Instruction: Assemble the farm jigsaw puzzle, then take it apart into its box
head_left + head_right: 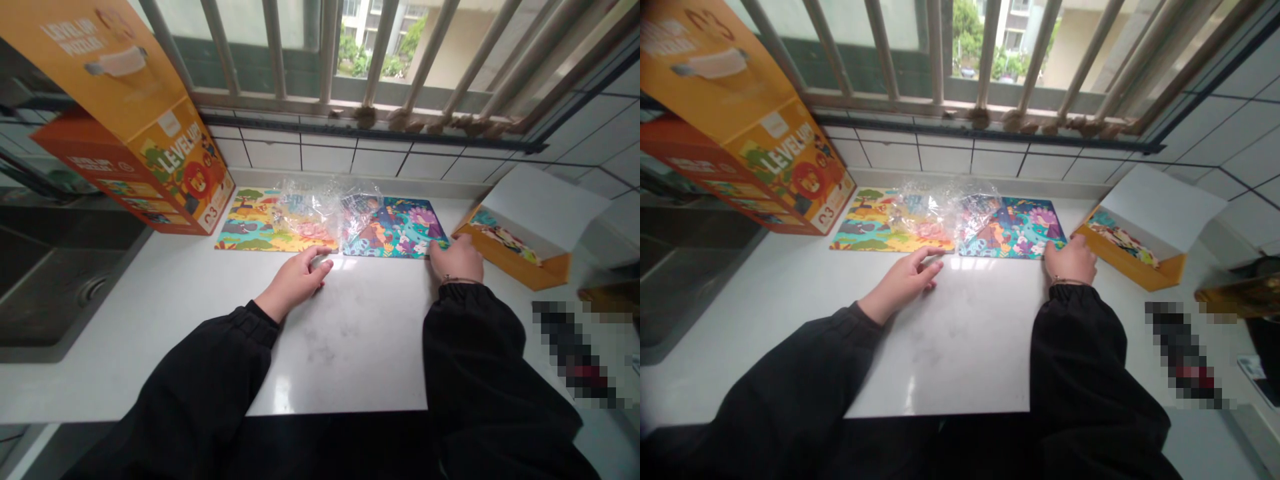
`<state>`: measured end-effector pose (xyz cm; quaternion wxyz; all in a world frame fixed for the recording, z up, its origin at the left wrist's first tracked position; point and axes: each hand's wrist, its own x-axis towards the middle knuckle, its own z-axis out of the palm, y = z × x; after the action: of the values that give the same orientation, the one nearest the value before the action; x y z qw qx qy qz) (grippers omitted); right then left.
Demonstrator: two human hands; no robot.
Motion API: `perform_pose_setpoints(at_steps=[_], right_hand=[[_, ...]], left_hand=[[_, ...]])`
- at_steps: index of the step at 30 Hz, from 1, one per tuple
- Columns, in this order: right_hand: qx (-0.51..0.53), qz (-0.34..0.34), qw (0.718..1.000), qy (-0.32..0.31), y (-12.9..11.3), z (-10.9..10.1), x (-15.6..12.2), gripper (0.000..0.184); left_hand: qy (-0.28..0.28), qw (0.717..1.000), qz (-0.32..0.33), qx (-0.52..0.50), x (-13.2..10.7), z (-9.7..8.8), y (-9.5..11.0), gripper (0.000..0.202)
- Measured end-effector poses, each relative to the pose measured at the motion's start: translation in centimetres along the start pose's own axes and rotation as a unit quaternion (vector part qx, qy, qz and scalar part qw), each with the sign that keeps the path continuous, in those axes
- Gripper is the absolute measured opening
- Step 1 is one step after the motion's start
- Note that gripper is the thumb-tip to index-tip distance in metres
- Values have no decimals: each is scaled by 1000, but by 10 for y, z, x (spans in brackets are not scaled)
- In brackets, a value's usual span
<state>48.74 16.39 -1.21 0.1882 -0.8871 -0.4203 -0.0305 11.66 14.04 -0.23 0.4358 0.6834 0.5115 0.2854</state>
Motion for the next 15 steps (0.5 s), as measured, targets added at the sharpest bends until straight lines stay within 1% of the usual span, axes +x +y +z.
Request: perform_pose_setpoints(at_steps=[4, 9, 12, 15], right_hand=[[26, 7, 1000, 14, 0, 1, 2, 52], [98, 30, 994, 39, 3, 5, 7, 41], [160, 61, 984, 44, 6, 5, 11, 33], [198, 75, 976, 46, 12, 4, 16, 29]], left_hand=[[-9, 999, 17, 38, 4, 1, 1, 50], [-37, 992, 75, 96, 11, 6, 4, 44], [-30, 988, 89, 126, 16, 9, 4, 45], [-24, 986, 102, 129, 20, 11, 3, 46]])
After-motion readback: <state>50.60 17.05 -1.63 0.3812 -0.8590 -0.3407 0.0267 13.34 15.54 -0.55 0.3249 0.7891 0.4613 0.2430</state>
